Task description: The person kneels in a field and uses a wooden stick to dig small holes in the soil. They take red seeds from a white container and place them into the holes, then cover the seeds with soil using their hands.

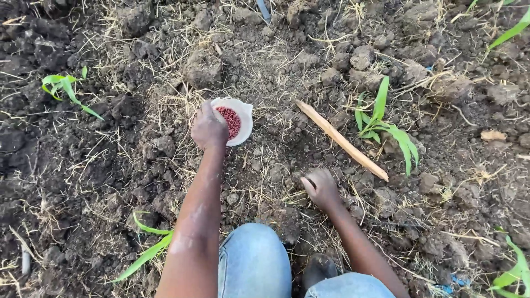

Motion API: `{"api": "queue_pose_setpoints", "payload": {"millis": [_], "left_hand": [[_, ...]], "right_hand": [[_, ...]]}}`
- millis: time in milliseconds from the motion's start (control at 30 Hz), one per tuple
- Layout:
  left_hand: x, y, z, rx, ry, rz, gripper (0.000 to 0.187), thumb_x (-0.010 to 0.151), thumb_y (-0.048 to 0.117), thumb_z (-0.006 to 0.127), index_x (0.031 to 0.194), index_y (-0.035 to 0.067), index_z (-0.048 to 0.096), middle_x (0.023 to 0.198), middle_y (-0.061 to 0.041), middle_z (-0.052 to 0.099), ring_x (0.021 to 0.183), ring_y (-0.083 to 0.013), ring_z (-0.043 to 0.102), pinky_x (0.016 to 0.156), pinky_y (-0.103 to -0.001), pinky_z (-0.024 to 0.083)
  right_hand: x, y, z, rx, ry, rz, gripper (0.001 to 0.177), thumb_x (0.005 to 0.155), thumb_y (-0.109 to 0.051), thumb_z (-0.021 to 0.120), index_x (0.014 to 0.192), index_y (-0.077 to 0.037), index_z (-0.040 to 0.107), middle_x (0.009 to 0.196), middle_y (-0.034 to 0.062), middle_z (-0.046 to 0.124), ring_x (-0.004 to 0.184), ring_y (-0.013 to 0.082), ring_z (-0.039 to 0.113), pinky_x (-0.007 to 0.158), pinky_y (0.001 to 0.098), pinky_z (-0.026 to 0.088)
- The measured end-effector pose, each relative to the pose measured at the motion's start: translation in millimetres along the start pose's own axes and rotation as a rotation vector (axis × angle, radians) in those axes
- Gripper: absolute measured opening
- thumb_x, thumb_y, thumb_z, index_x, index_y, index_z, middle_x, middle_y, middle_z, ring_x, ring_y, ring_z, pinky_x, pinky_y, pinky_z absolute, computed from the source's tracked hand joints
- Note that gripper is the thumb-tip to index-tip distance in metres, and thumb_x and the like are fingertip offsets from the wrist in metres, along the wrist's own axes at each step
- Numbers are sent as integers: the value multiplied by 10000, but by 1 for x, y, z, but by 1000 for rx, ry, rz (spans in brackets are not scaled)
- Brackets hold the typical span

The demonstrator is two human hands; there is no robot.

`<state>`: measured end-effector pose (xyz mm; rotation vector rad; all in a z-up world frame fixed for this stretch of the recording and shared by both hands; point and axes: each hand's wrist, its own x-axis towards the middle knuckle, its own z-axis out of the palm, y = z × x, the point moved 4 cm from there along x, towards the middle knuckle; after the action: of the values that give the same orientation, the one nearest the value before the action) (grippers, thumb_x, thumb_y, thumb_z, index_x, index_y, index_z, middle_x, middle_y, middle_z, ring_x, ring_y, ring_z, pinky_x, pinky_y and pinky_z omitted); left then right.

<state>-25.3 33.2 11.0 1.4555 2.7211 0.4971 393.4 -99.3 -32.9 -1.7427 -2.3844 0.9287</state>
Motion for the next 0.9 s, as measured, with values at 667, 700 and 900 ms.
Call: {"api": "queue_pose_setpoints", "payload": {"millis": [667, 700, 900], "left_hand": [[13, 12, -40, -373, -414, -125, 379, 1108, 496, 411, 1448, 590, 550, 1116, -189, 802, 1118, -449, 779, 1024, -559, 582], [11, 13, -41, -386, -410, -126, 376, 1113, 482, 418, 1450, 568, 560, 1108, -207, 802, 1107, -462, 779, 1027, -570, 585], [16, 5, -23, -343, -431, -109, 377, 1121, 450, 390, 1451, 525, 557, 1099, -215, 799, 1085, -471, 780, 1022, -577, 586]], "right_hand": [[254, -206, 44, -118, -114, -432, 226, 1061, -312, 670, 1223, -182, 758, 1224, 132, 742, 1192, 382, 742, 1008, 526, 600], [260, -216, 45, -72, -112, -427, 236, 1024, -276, 695, 1215, -160, 771, 1233, 143, 746, 1162, 405, 748, 986, 543, 610], [269, -217, 53, 195, -50, -344, 307, 900, -107, 750, 1196, -127, 828, 1222, 159, 782, 1103, 435, 767, 966, 537, 634]]}}
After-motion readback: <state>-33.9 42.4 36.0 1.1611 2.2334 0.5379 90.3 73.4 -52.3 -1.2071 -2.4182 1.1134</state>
